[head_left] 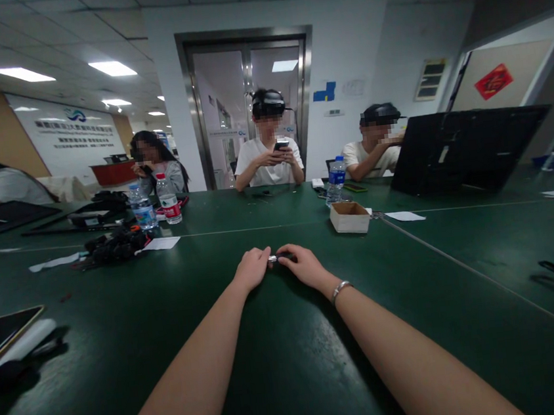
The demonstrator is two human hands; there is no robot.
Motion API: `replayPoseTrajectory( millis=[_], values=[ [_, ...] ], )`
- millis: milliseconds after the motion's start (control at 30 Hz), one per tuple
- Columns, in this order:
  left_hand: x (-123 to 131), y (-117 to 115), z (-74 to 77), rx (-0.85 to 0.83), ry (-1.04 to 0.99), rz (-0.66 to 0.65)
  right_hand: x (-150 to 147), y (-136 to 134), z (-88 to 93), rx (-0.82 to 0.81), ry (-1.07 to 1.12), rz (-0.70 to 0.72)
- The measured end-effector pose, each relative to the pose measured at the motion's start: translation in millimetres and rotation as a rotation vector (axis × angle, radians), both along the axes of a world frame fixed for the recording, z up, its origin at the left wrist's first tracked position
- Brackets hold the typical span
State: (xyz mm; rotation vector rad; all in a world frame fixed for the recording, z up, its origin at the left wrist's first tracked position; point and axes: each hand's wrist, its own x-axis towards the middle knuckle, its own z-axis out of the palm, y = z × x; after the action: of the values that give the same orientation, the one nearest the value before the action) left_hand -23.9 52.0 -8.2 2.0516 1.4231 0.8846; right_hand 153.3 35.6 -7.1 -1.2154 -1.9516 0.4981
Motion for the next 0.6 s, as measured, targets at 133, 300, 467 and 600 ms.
replayPoseTrajectory(
  millis=[133,300,467,600],
  values=[
    [-0.1,-1.6,0.3,0.013,0.011,-0.009,0.3,0.7,-1.1,-0.007,0.008,0.000],
    [0.4,-3.1,1.6,-0.002,0.024,-0.009,1.3,2.1,-3.5,0.002,0.009,0.004],
    [0.4,-1.2,0.8,0.026,0.080,-0.016,0.9,1.6,-2.1,0.001,0.005,0.004],
    [0.2,-1.8,2.1,0.057,0.131,-0.053,-0.4,-0.9,-0.1,0.002,-0.004,0.007]
  ],
)
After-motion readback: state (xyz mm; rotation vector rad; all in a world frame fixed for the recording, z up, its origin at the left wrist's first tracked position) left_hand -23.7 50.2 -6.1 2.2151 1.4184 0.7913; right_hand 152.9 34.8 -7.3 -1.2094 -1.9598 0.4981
